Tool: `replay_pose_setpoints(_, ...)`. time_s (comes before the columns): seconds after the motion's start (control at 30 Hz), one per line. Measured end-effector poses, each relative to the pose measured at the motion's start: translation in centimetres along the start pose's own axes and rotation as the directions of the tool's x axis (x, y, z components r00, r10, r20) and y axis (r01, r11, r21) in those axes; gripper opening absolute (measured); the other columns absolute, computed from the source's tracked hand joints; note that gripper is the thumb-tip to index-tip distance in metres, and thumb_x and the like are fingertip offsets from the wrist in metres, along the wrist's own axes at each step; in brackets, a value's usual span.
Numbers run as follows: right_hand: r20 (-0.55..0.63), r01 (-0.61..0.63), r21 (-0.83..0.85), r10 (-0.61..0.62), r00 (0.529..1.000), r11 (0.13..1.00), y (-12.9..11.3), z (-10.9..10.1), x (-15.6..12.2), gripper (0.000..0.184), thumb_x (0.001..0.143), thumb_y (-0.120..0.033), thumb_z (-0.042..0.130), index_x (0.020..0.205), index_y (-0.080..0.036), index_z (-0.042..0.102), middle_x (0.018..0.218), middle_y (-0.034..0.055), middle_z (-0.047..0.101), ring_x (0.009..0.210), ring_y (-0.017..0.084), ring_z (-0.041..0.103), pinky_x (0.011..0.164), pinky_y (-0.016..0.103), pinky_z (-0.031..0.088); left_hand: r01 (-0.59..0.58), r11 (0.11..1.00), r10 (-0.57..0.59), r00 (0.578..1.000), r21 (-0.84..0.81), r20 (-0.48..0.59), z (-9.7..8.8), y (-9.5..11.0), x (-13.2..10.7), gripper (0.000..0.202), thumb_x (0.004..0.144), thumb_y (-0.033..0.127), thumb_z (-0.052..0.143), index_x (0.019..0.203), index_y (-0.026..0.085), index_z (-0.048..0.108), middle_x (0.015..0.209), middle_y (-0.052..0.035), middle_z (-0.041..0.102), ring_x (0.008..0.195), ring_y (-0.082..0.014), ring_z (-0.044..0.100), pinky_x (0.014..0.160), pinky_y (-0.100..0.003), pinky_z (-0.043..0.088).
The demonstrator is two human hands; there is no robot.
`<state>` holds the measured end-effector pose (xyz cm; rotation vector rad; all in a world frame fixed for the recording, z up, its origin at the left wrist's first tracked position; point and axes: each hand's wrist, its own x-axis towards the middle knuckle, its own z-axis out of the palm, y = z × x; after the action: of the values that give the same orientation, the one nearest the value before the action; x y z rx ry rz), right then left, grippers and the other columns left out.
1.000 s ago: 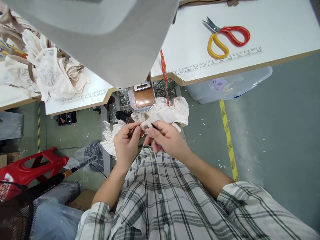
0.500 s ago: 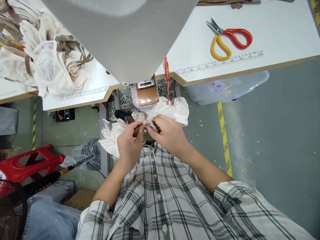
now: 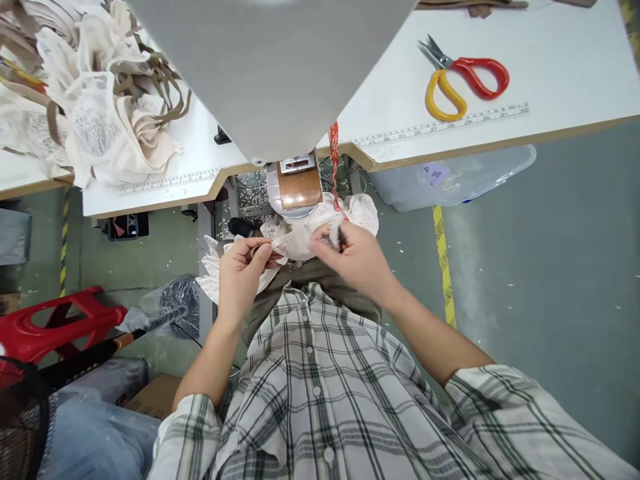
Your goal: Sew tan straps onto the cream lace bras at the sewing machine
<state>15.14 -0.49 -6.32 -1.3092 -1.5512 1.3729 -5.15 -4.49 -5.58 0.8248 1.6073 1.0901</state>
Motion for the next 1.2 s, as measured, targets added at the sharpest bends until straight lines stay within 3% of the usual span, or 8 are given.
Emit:
replay_pose_setpoints(0.17,0.039,0.163,-0.221,-0.158,0.987,0.962,-0.7,2.2,-0.1,0.020,0.091,-0.036,0.057,0.082,-0.019,0.054,0.081,0.0033,0.060,0.078,0.017,0.055,0.070,0.030,0.041,-0.075,0.996,0.074,0.997,0.049,0.021,1.0,0.6,-1.0,0.021,0.084,0.036,0.072,0.094,0.018,0.073,0.078,-0.0022,0.073,0.069,-0.0145,0.071,0.066,-0.025,0.060)
replay_pose_setpoints(0.43,0.295,-0.210,0.301,0.118,0.948,0.930,-1.3,2.2,-1.6,0.023,0.101,-0.041,0.039,0.088,-0.022,0.042,0.084,-0.0026,0.060,0.048,0.006,0.047,0.047,0.023,0.039,-0.102,0.995,0.102,0.995,-0.002,-0.008,1.0,0.3,-1.0,0.020,0.083,0.035,0.073,0.096,0.019,0.075,0.077,-0.0023,0.073,0.070,-0.0145,0.071,0.065,-0.024,0.059)
replay_pose_setpoints(0.57,0.344,-0.301,0.378,0.169,0.924,0.876,-1.1,3.2,-1.8,0.029,0.096,-0.049,0.052,0.089,-0.021,0.053,0.077,-0.0007,0.066,0.059,0.012,0.065,0.056,0.024,0.052,-0.142,0.989,0.145,0.988,0.047,-0.055,1.1,0.5,-1.3,0.019,0.082,0.034,0.073,0.095,0.020,0.076,0.071,-0.0001,0.071,0.065,-0.0134,0.069,0.064,-0.024,0.059)
replay_pose_setpoints(0.73,0.366,-0.354,0.414,0.203,0.908,0.839,-1.2,3.8,-1.6,0.026,0.093,-0.047,0.057,0.087,-0.022,0.053,0.080,0.0005,0.070,0.062,0.015,0.068,0.060,0.028,0.056,-0.224,0.958,0.242,0.967,0.177,-0.082,1.3,1.0,-1.9,0.016,0.084,0.031,0.072,0.095,0.021,0.076,0.073,0.0009,0.070,0.065,-0.0116,0.066,0.064,-0.023,0.058)
replay_pose_setpoints(0.8,0.336,-0.290,0.315,0.179,0.925,0.904,-1.2,3.7,-1.6,0.023,0.092,-0.044,0.059,0.089,-0.022,0.052,0.078,-0.0003,0.069,0.061,0.015,0.066,0.059,0.028,0.054,-0.249,0.949,0.271,0.958,0.194,-0.097,1.2,1.0,-1.8,0.015,0.084,0.030,0.072,0.095,0.021,0.076,0.074,0.0010,0.071,0.066,-0.0114,0.067,0.065,-0.023,0.058)
replay_pose_setpoints(0.9,0.290,-0.006,-0.105,0.036,0.956,0.994,-0.1,3.1,-1.7,0.011,0.091,-0.030,0.060,0.095,-0.020,0.056,0.085,0.0030,0.067,0.074,0.018,0.065,0.067,0.030,0.050,-0.253,0.959,0.272,0.949,0.129,-0.162,0.7,0.8,-1.0,0.013,0.084,0.029,0.072,0.095,0.021,0.076,0.075,0.0009,0.071,0.068,-0.0120,0.069,0.068,-0.024,0.059)
replay_pose_setpoints(1.03,0.356,0.249,-0.591,-0.029,0.934,0.767,2.6,1.9,-2.1,0.024,0.090,-0.012,0.051,0.113,-0.011,0.060,0.107,0.0145,0.060,0.079,0.019,0.061,0.067,0.030,0.046,-0.220,0.973,0.229,0.951,0.065,-0.208,-0.1,0.3,0.1,0.016,0.082,0.031,0.074,0.095,0.021,0.075,0.075,0.0000,0.070,0.067,-0.0119,0.067,0.068,-0.025,0.060)
replay_pose_setpoints(1.2,0.427,0.318,-0.593,-0.045,0.903,0.740,2.2,0.5,-2.5,0.034,0.099,-0.020,0.041,0.130,-0.021,0.056,0.099,0.0089,0.065,0.076,0.018,0.061,0.063,0.028,0.043,-0.187,0.978,0.199,0.970,0.095,-0.137,0.2,0.3,-0.1,0.019,0.083,0.034,0.072,0.097,0.021,0.075,0.076,-0.0011,0.069,0.068,-0.0136,0.068,0.069,-0.027,0.059)
